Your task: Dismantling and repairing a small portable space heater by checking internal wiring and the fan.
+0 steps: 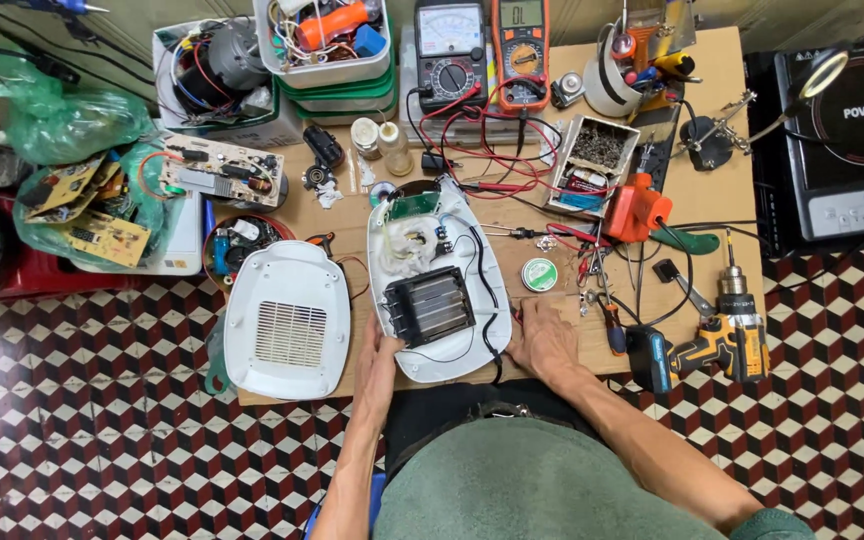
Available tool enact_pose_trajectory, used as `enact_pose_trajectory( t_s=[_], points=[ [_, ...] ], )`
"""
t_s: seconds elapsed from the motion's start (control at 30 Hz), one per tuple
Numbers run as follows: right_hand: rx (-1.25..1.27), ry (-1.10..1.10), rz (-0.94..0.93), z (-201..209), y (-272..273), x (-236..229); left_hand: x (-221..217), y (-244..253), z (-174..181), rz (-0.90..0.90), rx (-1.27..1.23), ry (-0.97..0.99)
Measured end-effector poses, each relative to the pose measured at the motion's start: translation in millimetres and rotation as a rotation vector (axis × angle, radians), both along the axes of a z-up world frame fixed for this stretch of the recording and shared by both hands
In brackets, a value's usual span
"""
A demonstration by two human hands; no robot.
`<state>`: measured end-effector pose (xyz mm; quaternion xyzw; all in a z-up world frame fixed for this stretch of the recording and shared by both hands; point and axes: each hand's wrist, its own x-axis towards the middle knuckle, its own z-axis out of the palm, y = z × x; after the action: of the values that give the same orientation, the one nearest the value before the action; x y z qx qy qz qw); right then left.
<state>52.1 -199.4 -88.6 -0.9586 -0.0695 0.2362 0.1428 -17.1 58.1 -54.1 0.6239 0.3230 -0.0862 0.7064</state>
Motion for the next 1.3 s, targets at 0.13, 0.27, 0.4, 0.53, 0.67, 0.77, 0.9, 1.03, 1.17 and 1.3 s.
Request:
enact_pose_trajectory(
  t_s=[0.13, 0.27, 0.4, 0.53, 0.67, 0.77, 0.9, 1.03, 1.17, 1.3],
  points=[
    [-0.009, -0.066, 0.046, -23.4, -6.7, -5.3, 0.9, 8.3, 16.6, -0.006, 0.003, 0.105],
    [-0.066, -0.098, 0.009, -2.3, -10.8, -0.6, -8.1, 14.6, 11.4, 0.011, -0.063, 0.046],
    [0.295, -0.488, 0.006, 64.9, 25.2, 17.8, -15.7, 15.1, 4.5, 0.022, -0.188, 0.224],
    [0.600, -0.417, 0.186, 71.6, 111.0, 57.1, -22.3, 17.7, -18.6, 0.074, -0.303, 0.144],
    [0.253, -0.270, 0.440, 11.6, 155.9, 81.6, -25.1, 20.3, -22.6, 0.113, -0.297, 0.125],
    [0.133, -0.271, 0.490, -5.0, 154.3, 85.9, -24.3, 27.1, -21.0, 0.094, -0.250, 0.093],
    [0.430, -0.179, 0.114, 74.5, 149.2, 84.7, -20.1, 37.6, -12.4, -0.002, -0.201, 0.185],
    [0.932, 0.039, -0.194, 88.1, 134.6, 78.6, -25.0, 47.2, -17.9, -0.057, -0.198, 0.184],
    [0.601, -0.018, -0.060, 100.9, 158.2, 69.3, -23.7, 53.8, -29.0, -0.093, -0.136, 0.142],
    [1.072, -0.026, -0.248, 76.6, 171.1, 76.1, -18.6, 58.6, -23.2, -0.113, -0.024, 0.126]
  ],
)
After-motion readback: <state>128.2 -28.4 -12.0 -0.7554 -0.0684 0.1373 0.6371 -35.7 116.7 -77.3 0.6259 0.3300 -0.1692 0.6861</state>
